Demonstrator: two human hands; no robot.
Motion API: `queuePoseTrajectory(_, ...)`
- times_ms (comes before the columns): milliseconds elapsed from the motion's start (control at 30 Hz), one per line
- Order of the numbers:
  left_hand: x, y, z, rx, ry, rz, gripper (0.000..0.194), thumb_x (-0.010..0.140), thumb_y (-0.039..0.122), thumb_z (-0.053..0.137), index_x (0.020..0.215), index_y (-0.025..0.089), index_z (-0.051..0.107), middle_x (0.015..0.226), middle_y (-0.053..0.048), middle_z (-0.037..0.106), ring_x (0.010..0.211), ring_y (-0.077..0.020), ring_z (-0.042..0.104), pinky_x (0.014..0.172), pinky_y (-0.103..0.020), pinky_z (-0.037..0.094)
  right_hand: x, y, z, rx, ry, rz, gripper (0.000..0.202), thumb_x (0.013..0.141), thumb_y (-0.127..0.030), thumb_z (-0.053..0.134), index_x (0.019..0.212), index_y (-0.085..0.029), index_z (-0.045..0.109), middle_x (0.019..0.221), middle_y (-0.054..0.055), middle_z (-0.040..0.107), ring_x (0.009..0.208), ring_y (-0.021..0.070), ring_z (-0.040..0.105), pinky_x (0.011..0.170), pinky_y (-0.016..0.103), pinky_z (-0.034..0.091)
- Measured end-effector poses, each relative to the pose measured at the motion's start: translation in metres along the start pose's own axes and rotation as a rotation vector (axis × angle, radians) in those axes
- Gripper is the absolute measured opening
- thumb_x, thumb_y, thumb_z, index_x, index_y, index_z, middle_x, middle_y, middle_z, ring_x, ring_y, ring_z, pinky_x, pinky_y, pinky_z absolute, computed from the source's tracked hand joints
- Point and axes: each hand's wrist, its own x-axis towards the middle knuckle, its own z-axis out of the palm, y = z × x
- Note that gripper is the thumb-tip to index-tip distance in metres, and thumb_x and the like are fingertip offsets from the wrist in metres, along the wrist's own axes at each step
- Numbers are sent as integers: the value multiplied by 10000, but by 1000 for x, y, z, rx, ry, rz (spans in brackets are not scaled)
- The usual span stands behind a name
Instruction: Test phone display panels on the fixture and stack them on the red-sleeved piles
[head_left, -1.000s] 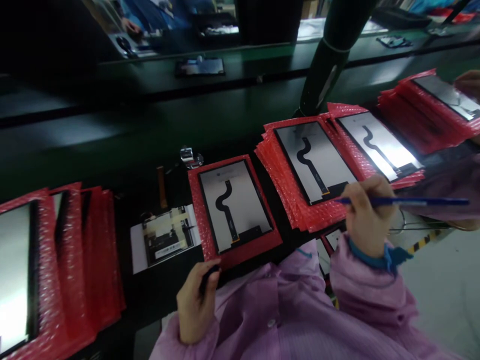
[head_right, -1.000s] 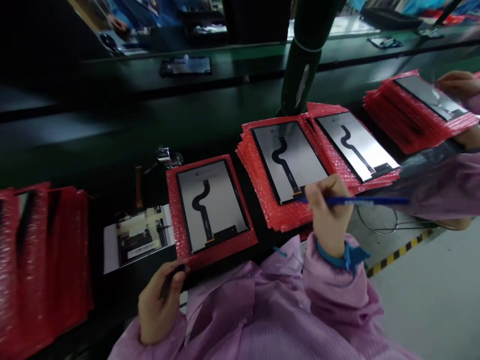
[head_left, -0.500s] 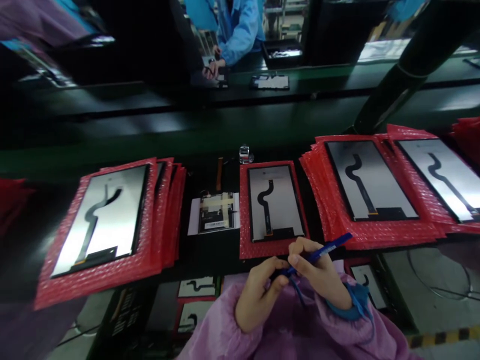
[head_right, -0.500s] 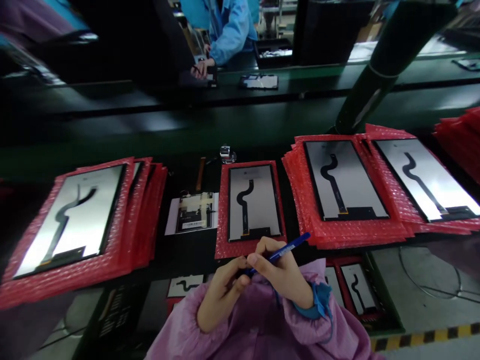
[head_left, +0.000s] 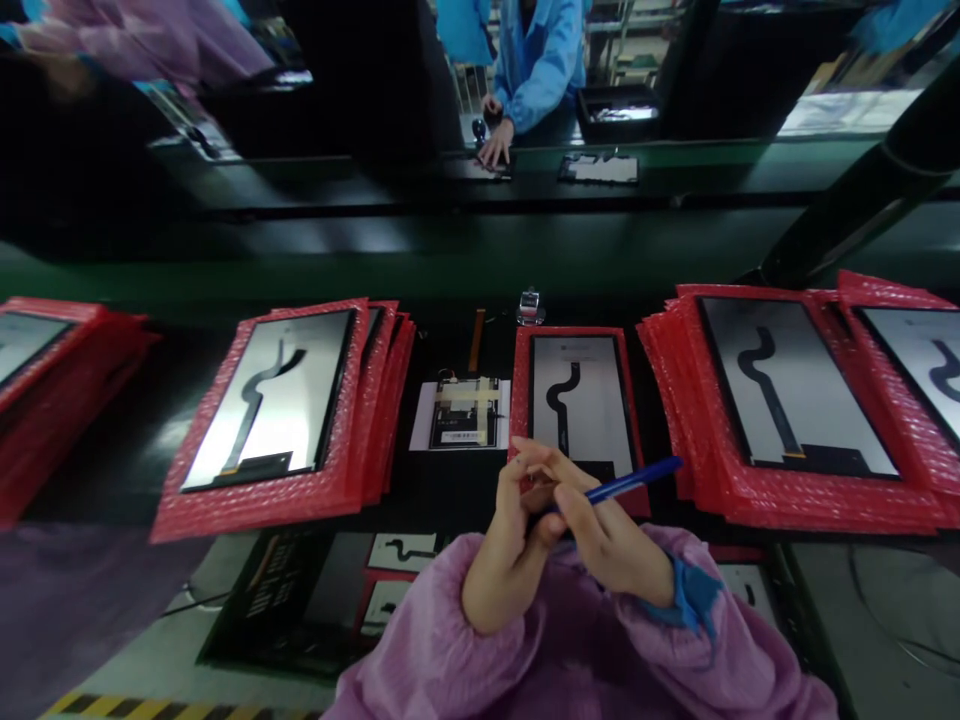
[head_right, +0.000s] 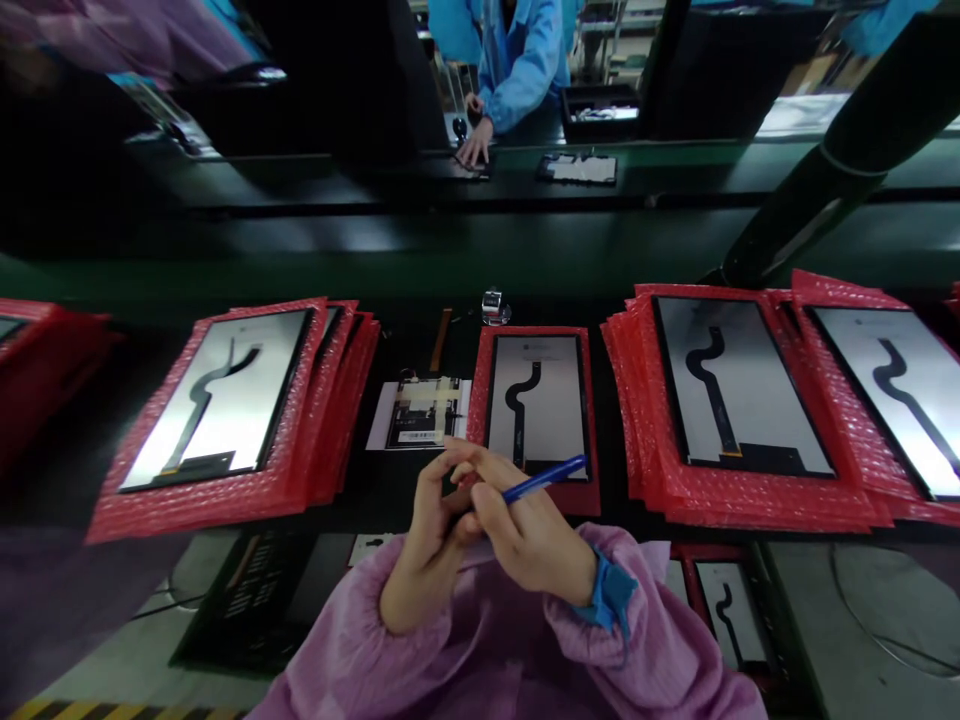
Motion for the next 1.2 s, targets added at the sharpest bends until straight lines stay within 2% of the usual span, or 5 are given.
queuePoseTrajectory(233,71,10,-40,541,-35,248,568,979,574,540,1410,212,465,1220,-147,662,1002,-242,680,920,-406,563,62,-4,-45,-215,198,35,245,961,-293,423,927,-198,646,884,46,662,826,181,635,795,325,527)
queuePoseTrajectory(433,158,2,-101,1302,324,116,402,1009,453,487,1248,142,575,1196,-191,648,1139,-347,604,970,-518,504,73,15,-98,-1070,504,592,286,942,-189,450,1179,-102,583,999,192,690,930,321,670,779,418,514)
queuePoseTrajectory(533,179,-10,-114,1454,324,-59,425,932,373,613,1259,109,550,1230,-241,637,1172,-420,574,938,-559,494,70,31,-99,-1297,534,501,382,953,-234,475,1257,-17,553,1147,309,643,1112,420,606,798,486,539)
queuePoseTrajectory(800,192,-38,-135,845,411,69,561,704,45,595,1234,187,476,825,-4,616,854,-212,644,817,-371,523,82,66,-74,-1080,7,90,905,910,-507,656,1582,-38,273,1628,274,321,1549,400,255,1242,588,279)
queuePoseTrajectory(1200,186,-20,-123,496,412,350,401,995,598,514,896,231,639,713,13,663,614,-121,583,572,-294,454,73,62,-57,-832,113,67,728,907,-292,705,1547,-205,371,1402,160,564,1402,365,446,1172,607,378)
